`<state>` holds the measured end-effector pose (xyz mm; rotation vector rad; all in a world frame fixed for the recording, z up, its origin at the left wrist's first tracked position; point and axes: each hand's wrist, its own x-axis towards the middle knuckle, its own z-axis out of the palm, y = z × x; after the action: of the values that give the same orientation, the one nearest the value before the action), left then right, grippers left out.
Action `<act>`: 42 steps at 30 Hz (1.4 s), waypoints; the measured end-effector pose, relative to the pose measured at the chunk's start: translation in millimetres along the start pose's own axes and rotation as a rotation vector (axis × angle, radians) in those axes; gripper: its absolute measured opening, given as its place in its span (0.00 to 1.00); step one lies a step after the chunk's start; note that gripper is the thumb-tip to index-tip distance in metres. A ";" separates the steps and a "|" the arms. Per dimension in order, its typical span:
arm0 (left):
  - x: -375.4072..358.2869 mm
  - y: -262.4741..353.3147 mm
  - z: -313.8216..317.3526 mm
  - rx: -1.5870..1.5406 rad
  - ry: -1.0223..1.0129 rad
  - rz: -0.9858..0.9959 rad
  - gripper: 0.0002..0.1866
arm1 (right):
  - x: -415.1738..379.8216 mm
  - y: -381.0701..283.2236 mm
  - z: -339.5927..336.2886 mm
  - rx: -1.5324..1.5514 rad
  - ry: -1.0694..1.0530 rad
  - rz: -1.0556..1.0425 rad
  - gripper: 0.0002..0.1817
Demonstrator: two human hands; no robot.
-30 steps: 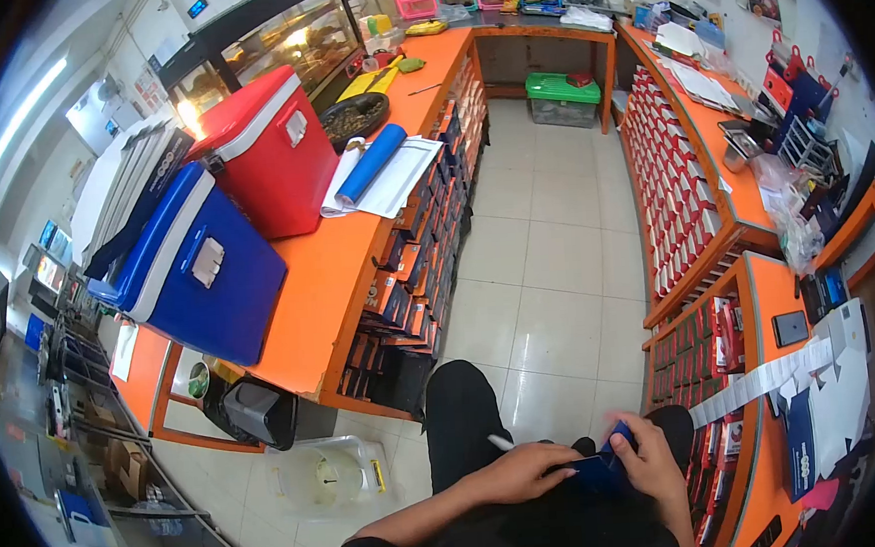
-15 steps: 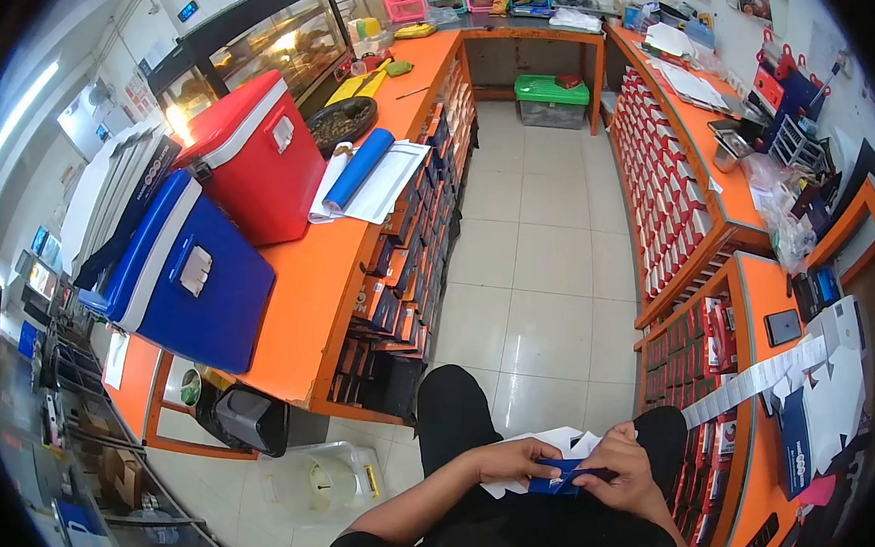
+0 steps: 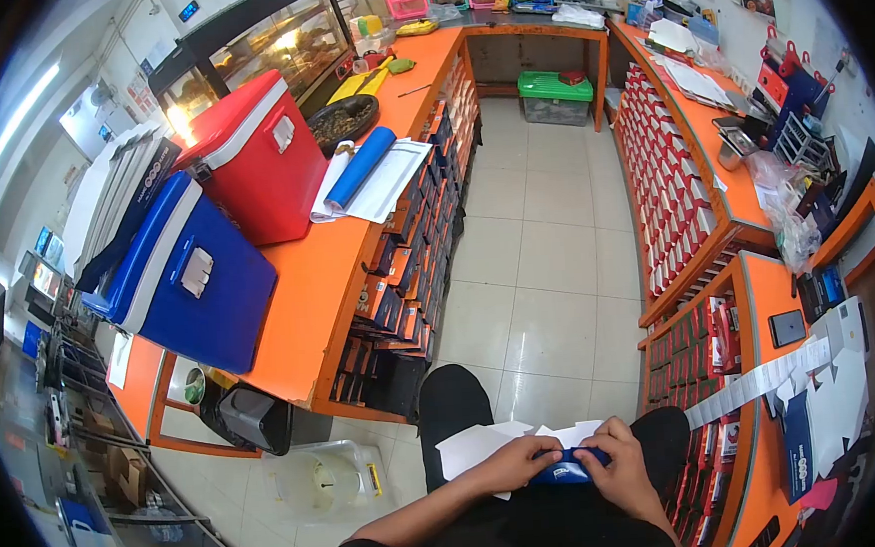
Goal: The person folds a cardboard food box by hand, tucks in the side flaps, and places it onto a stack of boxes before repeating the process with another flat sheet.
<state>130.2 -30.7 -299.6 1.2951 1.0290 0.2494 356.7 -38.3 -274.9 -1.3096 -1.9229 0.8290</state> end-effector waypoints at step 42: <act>20.5 -6.0 11.8 -0.222 0.412 0.811 0.17 | 0.6 -15.7 -1.8 -0.262 0.468 -0.452 0.12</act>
<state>148.1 -26.7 -315.7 1.4292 0.7272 1.2530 349.7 -42.2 -261.2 -1.0279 -1.8666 0.0383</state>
